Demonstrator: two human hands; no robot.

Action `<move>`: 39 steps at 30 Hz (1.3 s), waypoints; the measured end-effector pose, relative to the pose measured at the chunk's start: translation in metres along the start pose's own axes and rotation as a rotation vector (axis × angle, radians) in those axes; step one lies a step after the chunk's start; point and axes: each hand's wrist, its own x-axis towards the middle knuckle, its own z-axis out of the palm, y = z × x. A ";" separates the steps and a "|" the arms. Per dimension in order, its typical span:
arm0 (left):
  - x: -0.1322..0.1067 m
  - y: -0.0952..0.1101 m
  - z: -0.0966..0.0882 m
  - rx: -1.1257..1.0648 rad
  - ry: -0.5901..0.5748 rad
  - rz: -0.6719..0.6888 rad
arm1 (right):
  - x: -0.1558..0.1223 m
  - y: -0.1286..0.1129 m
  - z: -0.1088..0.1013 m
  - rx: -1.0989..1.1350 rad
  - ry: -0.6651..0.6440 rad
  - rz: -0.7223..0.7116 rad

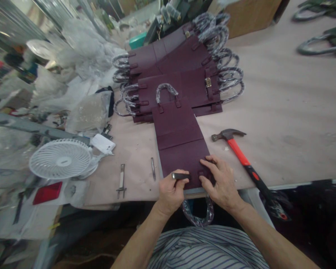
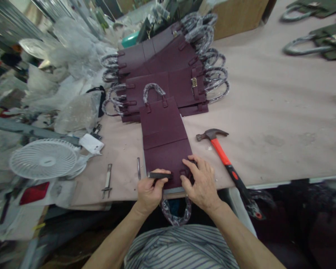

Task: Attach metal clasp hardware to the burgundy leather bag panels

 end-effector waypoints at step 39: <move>0.003 0.002 0.013 0.150 -0.063 0.043 | 0.007 0.048 -0.086 -0.326 -0.245 0.554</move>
